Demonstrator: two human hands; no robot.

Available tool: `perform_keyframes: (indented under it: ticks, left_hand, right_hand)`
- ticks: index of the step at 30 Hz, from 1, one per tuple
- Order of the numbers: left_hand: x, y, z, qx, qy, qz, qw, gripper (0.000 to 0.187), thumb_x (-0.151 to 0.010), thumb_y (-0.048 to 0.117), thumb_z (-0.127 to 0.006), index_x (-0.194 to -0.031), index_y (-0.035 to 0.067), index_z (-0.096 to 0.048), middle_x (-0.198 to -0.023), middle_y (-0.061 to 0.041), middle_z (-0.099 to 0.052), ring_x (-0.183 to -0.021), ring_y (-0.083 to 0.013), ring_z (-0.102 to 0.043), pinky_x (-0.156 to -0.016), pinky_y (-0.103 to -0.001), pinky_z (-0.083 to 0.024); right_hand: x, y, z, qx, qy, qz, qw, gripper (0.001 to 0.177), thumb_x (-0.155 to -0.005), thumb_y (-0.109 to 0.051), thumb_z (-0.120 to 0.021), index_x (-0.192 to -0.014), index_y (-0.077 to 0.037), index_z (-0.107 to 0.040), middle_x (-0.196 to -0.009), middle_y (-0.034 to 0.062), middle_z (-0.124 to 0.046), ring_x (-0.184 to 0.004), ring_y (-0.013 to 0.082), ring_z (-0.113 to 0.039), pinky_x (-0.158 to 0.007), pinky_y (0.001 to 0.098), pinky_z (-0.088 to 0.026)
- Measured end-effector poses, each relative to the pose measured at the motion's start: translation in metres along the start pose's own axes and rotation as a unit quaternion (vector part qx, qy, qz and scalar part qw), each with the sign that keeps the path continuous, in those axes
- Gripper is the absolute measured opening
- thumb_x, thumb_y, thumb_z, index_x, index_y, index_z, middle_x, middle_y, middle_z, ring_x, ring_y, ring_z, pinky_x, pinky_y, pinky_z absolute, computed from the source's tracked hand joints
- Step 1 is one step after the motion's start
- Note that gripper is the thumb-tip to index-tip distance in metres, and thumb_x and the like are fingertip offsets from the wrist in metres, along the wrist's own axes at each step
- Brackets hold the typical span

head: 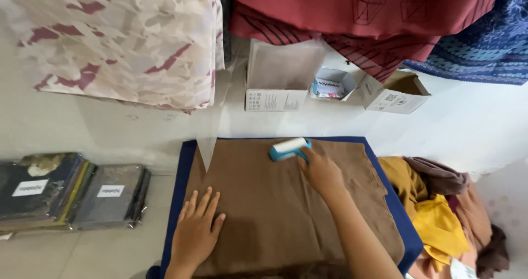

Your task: Cleaning a hijab with a lint roller and folding it neatly.

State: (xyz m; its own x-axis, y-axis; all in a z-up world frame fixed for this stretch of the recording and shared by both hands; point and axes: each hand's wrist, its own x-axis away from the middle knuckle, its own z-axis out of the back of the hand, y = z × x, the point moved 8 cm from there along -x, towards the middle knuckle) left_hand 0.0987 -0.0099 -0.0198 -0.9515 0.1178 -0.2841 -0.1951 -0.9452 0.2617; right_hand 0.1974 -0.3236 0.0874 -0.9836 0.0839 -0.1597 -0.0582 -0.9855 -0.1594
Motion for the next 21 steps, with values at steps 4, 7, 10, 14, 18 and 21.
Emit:
perform_keyframes:
  ticks: [4, 7, 10, 14, 18, 21]
  left_hand:
    - [0.001, 0.003, 0.004, -0.014, 0.020, -0.005, 1.000, 0.061, -0.099, 0.050, -0.042, -0.152, 0.019, -0.043, -0.161, -0.001, -0.040, -0.151, -0.0318, -0.030, -0.118, -0.045, -0.028]
    - [0.000, 0.001, 0.002, -0.029, 0.031, -0.009, 0.999, 0.062, -0.099, 0.052, -0.042, -0.151, 0.019, -0.043, -0.161, -0.001, -0.041, -0.151, -0.0317, -0.032, -0.118, -0.045, -0.030]
    - [0.000, 0.001, -0.001, -0.037, 0.047, -0.012, 0.998, 0.063, -0.098, 0.052, -0.042, -0.151, 0.019, -0.044, -0.160, -0.001, -0.042, -0.150, -0.0316, -0.034, -0.118, -0.045, -0.031]
    - [0.000, -0.006, -0.009, -0.042, 0.002, 0.007, 0.999, 0.064, -0.099, 0.055, -0.035, -0.154, 0.022, -0.038, -0.164, 0.003, -0.035, -0.154, -0.0266, -0.026, -0.121, -0.043, -0.025]
    - [-0.001, -0.011, -0.014, -0.044, 0.024, -0.005, 0.999, 0.064, -0.096, 0.054, -0.041, -0.153, 0.025, -0.040, -0.164, 0.005, -0.037, -0.152, -0.0272, -0.031, -0.121, -0.044, -0.028]
    - [-0.003, -0.022, -0.030, -0.051, 0.009, 0.003, 0.999, 0.065, -0.097, 0.056, -0.038, -0.154, 0.025, -0.038, -0.164, 0.006, -0.035, -0.154, -0.0256, -0.028, -0.122, -0.043, -0.026]
  right_hand:
    - [0.099, 0.048, 0.026, 0.056, 0.022, -0.015, 0.998, 0.046, -0.090, -0.040, -0.061, -0.135, -0.035, -0.059, -0.093, 0.0113, -0.077, -0.082, 0.0383, -0.073, -0.071, 0.0506, -0.057]
    - [0.171, 0.158, -0.040, 0.043, 0.016, -0.004, 0.999, 0.056, -0.081, -0.039, -0.066, -0.137, -0.043, -0.057, -0.082, 0.0070, -0.078, -0.067, 0.0321, -0.074, -0.060, 0.0442, -0.056]
    - [0.229, 0.240, -0.073, -0.072, 0.055, 0.069, 0.993, 0.061, -0.075, -0.023, -0.074, -0.134, -0.029, -0.061, -0.099, 0.0088, -0.077, -0.087, 0.0259, -0.075, -0.072, 0.0337, -0.059]
    - [0.230, 0.204, -0.020, 0.058, 0.025, -0.032, 0.998, 0.061, -0.080, -0.038, -0.068, -0.139, -0.043, -0.054, -0.101, 0.0128, -0.075, -0.070, 0.0324, -0.078, -0.056, 0.0442, -0.059]
    - [0.143, 0.119, 0.021, 0.063, 0.117, -0.101, 0.986, 0.050, -0.081, -0.043, -0.070, -0.131, -0.039, -0.064, -0.101, 0.0082, -0.076, -0.087, 0.0355, -0.073, -0.069, 0.0470, -0.056]
    - [0.065, 0.081, 0.020, 0.049, 0.086, -0.093, 0.991, 0.047, -0.092, -0.037, -0.059, -0.138, -0.026, -0.059, -0.101, 0.0055, -0.077, -0.078, 0.0339, -0.074, -0.059, 0.0453, -0.056]
